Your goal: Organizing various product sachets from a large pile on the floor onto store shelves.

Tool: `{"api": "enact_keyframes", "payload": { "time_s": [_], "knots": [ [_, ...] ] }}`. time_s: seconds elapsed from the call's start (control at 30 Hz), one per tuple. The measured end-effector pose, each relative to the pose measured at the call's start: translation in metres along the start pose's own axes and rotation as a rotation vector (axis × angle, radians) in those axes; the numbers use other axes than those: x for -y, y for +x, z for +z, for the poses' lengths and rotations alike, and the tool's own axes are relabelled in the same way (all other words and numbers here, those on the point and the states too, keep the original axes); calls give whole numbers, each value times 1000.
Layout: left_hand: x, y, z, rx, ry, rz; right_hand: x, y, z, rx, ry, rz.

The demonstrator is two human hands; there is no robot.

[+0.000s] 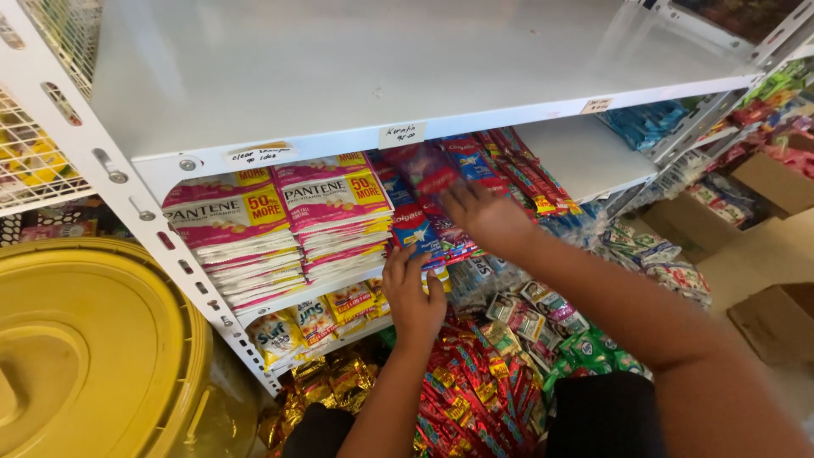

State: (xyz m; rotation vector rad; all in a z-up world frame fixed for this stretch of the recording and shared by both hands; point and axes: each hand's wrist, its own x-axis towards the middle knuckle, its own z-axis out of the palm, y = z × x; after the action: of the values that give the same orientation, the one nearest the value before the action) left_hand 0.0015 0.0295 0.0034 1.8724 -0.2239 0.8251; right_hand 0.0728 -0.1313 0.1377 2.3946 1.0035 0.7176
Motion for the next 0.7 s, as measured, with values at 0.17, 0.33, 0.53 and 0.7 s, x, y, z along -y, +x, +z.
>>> {"api": "enact_keyframes", "payload": {
  "time_s": [0.17,0.33,0.53,0.7],
  "knots": [
    [-3,0,2,25,20,-12,39,-26,1,-16,8,105],
    [-3,-1,2,31,23,0,45,-18,19,16,41,233],
    [-4,1,0,61,23,11,23,-13,11,210,192,288],
    [0,-1,-1,83,23,13,-33,-36,11,356,604,258]
  ]
}}
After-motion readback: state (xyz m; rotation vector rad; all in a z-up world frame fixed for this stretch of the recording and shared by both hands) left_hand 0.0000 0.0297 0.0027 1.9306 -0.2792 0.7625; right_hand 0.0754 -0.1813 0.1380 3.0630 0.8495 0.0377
